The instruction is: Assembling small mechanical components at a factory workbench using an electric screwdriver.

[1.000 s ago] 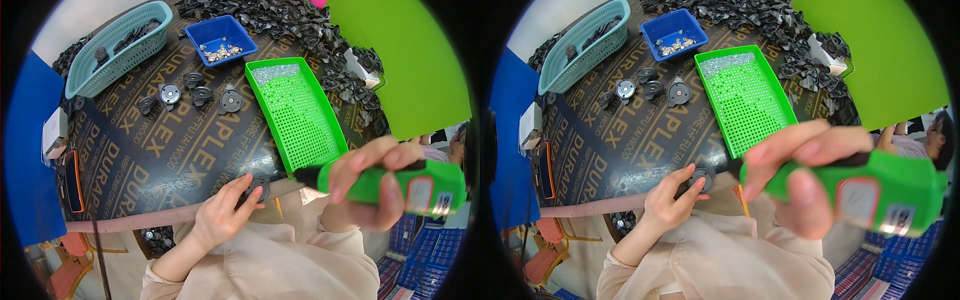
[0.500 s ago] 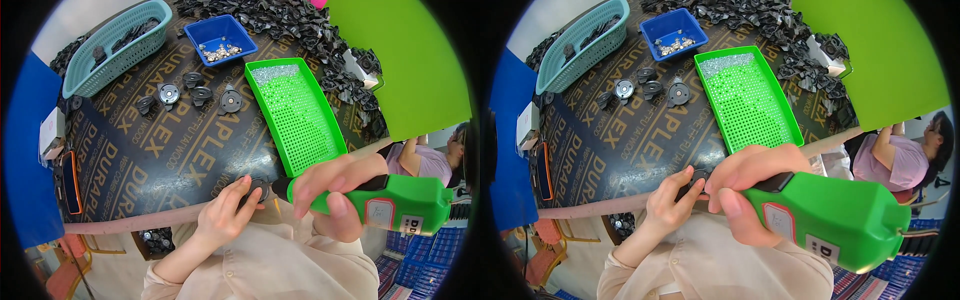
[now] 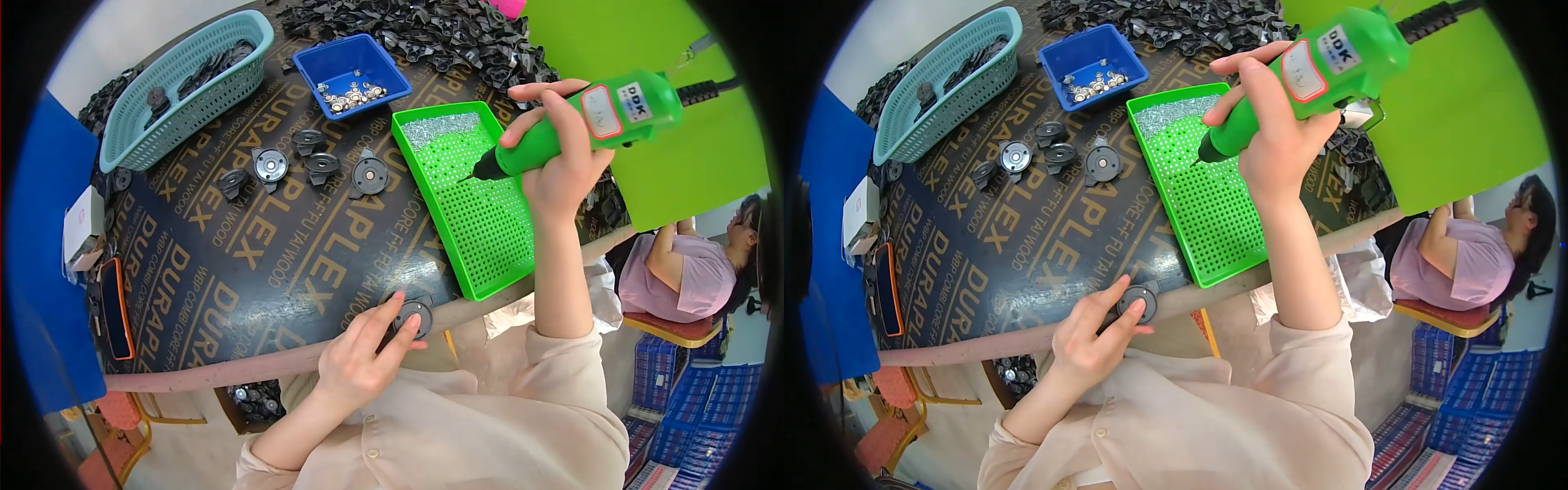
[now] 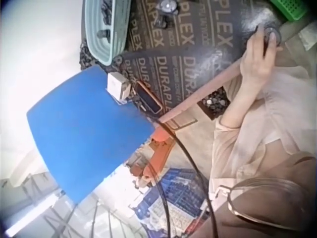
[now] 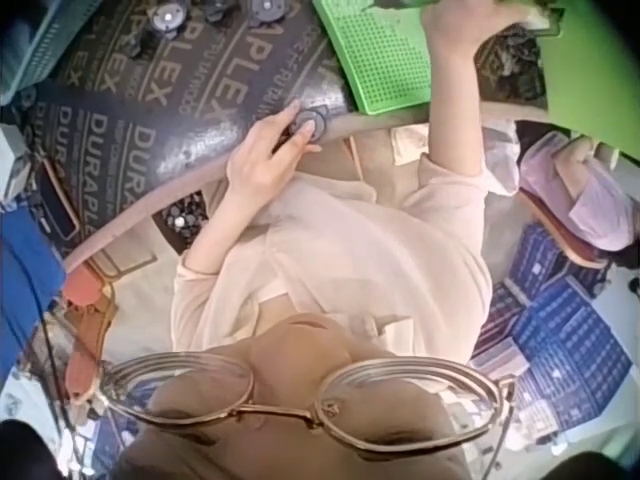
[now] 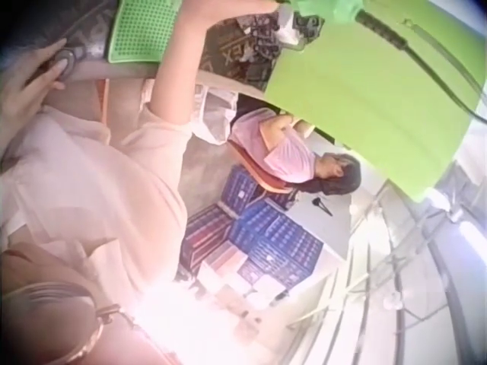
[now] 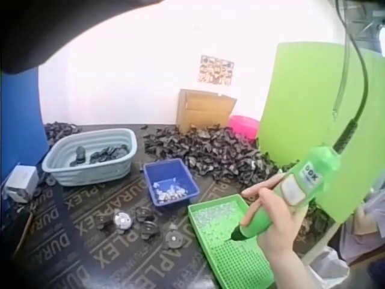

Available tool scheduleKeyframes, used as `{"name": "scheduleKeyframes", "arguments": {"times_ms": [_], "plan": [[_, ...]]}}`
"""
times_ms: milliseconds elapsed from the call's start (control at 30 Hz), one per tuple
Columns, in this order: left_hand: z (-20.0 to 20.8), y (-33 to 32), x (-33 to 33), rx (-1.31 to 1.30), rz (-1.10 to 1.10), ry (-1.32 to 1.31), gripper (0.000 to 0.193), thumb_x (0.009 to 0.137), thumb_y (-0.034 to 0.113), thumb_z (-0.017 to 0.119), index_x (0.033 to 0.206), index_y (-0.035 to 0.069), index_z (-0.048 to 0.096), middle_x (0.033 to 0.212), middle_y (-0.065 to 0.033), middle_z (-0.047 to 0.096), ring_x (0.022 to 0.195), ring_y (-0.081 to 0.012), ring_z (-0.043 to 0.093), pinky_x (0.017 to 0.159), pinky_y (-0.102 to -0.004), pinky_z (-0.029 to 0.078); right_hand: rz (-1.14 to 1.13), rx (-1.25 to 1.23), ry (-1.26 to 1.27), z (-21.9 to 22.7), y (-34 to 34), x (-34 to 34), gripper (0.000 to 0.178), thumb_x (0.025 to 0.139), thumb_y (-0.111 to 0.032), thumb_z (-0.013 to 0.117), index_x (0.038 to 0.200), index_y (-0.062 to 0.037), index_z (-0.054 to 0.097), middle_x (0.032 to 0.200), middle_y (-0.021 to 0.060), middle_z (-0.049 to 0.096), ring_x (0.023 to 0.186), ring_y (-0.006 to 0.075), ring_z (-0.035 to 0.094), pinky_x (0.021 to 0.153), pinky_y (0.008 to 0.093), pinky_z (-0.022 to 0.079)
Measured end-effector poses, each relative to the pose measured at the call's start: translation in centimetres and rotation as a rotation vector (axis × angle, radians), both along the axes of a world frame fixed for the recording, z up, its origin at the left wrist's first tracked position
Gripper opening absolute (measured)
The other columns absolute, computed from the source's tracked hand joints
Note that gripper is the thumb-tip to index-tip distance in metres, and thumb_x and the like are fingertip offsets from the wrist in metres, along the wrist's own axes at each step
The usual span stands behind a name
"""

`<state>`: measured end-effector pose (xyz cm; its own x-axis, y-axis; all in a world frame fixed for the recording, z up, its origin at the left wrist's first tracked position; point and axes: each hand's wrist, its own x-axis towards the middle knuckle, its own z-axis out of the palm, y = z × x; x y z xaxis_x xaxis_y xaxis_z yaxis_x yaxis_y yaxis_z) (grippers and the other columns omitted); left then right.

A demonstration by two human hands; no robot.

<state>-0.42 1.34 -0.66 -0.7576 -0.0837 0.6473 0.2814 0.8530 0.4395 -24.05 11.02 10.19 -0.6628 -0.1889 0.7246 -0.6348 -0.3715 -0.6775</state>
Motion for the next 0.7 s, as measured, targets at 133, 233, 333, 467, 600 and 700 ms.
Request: {"name": "scheduleKeyframes", "arguments": {"times_ms": [133, 233, 333, 467, 600, 700], "plan": [[-0.4, -0.3, 0.0, -0.061, -0.019, 0.017, 0.034, 0.069, 0.021, 0.078, 0.098, 0.006, 0.067, 0.105, -0.015, 0.064, 0.078, -0.0215, 0.064, 0.06, -0.0262, 0.054, -0.021, 0.026, -0.032, -0.3, -0.3, 0.0, 0.01, 0.085, -0.001, 0.054, 0.09, 0.0077, 0.052, 0.084, 0.0237, 0.063, 0.045, 0.0233, 0.059, 0.043, 0.0287, 0.046], [0.0, -0.1, 0.1, 0.008, -0.025, -0.008, 0.048, 0.054, 0.011, 0.085, 0.098, 0.005, 0.067, 0.104, -0.0191, 0.064, 0.08, -0.0273, 0.065, 0.063, -0.03, 0.055, -0.013, 0.026, -0.051, -0.4, -0.5, 0.0, 0.01, 0.085, 0.0, 0.054, 0.091, 0.0076, 0.051, 0.082, 0.0228, 0.063, 0.045, 0.0227, 0.059, 0.044, 0.0284, 0.046], [0.0, -0.1, 0.1, 0.011, -0.031, -0.009, 0.048, 0.054, 0.011, 0.085, 0.098, 0.004, 0.067, 0.104, -0.0191, 0.065, 0.08, -0.0271, 0.065, 0.063, -0.0302, 0.055, -0.04, 0.064, -0.029, -0.5, -0.5, -0.1, 0.01, 0.085, -0.001, 0.054, 0.091, 0.0072, 0.052, 0.082, 0.0225, 0.063, 0.046, 0.022, 0.059, 0.044, 0.0283, 0.046], [-0.1, -0.2, 0.1, 0.011, -0.02, -0.008, 0.048, 0.054, 0.011, 0.084, 0.098, 0.004, 0.067, 0.103, -0.0193, 0.065, 0.08, -0.0269, 0.065, 0.063, -0.0297, 0.055, -0.006, 0.025, 0.018, -0.3, -0.3, 0.0, 0.012, 0.086, -0.003, 0.055, 0.091, 0.0077, 0.054, 0.084, 0.021, 0.064, 0.048, 0.0205, 0.06, 0.046, 0.0285, 0.047], [0.0, -0.2, 0.2, 0.016, -0.001, -0.011, 0.048, 0.053, 0.013, 0.084, 0.097, 0.005, 0.067, 0.102, -0.0193, 0.065, 0.079, -0.0262, 0.065, 0.063, -0.0292, 0.054, -0.045, 0.034, 0.335, 0.9, 1.6, 1.4, 0.023, 0.093, -0.008, 0.048, 0.11, 0.0046, 0.057, 0.097, 0.0278, 0.059, 0.054, 0.0243, 0.061, 0.047, 0.0293, 0.049], [0.1, 0.0, -0.1, 0.01, -0.016, 0.006, 0.045, 0.055, 0.012, 0.083, 0.096, 0.004, 0.067, 0.102, -0.0188, 0.065, 0.078, -0.0258, 0.064, 0.062, -0.0291, 0.054, 0.385, -0.041, -0.026, 3.0, 3.3, 7.6, 0.023, 0.091, -0.013, 0.043, 0.11, 0.0003, 0.042, 0.097, 0.0265, 0.058, 0.049, 0.0234, 0.057, 0.047, 0.0335, 0.048]]}}
